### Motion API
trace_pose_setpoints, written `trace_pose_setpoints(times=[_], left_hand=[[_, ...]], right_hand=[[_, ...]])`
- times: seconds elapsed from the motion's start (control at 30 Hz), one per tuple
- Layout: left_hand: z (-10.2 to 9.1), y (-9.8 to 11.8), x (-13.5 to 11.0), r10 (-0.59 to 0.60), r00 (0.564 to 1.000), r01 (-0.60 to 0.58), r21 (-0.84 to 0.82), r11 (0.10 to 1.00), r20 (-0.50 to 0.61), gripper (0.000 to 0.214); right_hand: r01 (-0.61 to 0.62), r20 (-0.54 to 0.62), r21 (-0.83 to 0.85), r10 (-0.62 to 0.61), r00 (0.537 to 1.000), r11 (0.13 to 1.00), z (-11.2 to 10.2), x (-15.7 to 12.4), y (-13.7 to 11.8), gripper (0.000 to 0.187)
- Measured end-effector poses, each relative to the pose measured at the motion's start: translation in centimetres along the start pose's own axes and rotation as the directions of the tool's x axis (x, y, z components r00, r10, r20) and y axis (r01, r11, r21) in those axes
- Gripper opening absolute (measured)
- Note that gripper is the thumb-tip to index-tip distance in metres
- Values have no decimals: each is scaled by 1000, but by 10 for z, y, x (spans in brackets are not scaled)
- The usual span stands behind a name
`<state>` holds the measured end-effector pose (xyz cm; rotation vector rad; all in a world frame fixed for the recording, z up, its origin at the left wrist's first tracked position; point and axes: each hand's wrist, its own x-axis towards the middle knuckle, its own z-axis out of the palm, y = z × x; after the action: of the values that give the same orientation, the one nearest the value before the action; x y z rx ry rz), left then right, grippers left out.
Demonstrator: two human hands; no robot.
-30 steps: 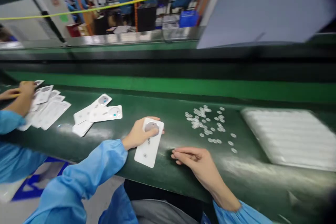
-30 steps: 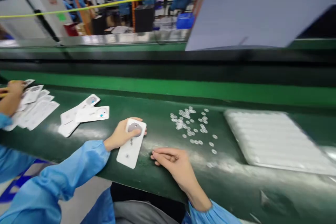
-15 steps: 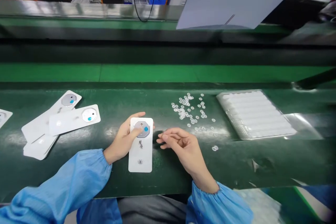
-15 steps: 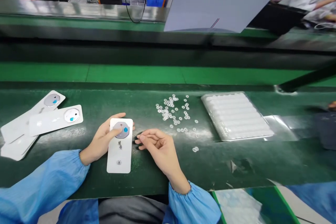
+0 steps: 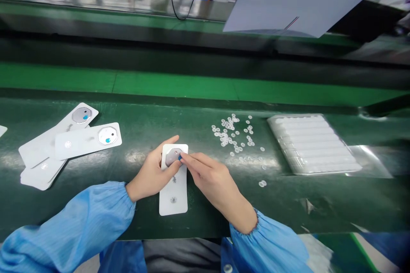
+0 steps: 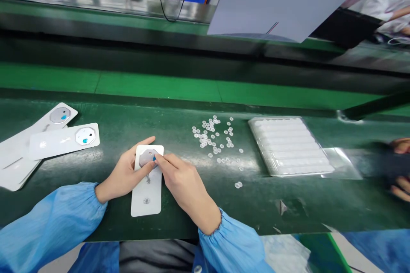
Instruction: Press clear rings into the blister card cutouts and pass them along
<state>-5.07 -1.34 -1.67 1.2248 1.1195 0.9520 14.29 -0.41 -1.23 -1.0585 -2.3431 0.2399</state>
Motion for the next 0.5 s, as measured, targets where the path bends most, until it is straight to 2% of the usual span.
trace_pose_setpoints(times=[0.2, 0.4, 0.5], left_hand=[[-1, -4, -1, 17, 1000, -17, -19, 1000, 25, 66], [0, -4, -2, 3, 1000, -1, -86, 996, 24, 69], [0, -2, -1, -36, 999, 37, -118, 992, 10, 73]], right_hand=[[-22, 41, -16, 22, 999, 1000, -2, 7, -6, 30], [-68, -4, 69, 69, 998, 995, -4, 11, -11, 24], [-113, -36, 185, 122, 992, 976, -3, 13, -12, 21]])
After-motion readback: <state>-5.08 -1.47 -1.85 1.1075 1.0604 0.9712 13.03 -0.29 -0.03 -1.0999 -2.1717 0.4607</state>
